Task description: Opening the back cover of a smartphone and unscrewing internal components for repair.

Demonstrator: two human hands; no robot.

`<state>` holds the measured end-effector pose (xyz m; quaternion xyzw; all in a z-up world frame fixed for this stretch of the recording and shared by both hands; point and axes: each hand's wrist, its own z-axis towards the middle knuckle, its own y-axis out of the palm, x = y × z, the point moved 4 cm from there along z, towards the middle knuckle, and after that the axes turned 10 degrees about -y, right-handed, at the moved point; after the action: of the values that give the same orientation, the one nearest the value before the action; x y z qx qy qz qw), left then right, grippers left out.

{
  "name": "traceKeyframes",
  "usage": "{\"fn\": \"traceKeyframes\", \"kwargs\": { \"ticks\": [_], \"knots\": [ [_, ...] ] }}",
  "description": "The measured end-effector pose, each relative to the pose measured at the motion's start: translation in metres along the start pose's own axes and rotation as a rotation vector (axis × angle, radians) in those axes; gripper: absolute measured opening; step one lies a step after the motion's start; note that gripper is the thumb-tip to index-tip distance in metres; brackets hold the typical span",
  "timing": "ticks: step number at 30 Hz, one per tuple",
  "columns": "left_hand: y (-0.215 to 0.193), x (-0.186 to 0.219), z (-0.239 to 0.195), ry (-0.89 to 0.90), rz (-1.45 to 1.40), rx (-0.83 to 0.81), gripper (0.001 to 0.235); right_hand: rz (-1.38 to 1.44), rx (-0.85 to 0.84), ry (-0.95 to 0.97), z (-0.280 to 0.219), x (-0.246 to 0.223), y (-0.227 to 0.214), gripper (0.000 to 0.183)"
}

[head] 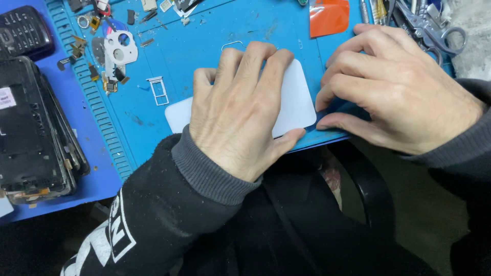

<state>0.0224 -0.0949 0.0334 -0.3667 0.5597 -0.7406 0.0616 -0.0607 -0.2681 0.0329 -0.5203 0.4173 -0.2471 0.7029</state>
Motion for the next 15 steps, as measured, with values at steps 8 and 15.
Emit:
{"fn": "traceKeyframes", "kwargs": {
  "ticks": [8, 15],
  "knots": [
    [0.0055, -0.0020, -0.0005, -0.032, -0.029, 0.041, 0.091, -0.024, -0.007, 0.001, 0.0002, -0.0001, -0.0010, 0.032],
    [0.0061, -0.0002, 0.0016, -0.017, -0.098, 0.062, 0.091, -0.036, -0.066, 0.017, -0.0078, 0.0077, -0.0015, 0.025]
  ]
}}
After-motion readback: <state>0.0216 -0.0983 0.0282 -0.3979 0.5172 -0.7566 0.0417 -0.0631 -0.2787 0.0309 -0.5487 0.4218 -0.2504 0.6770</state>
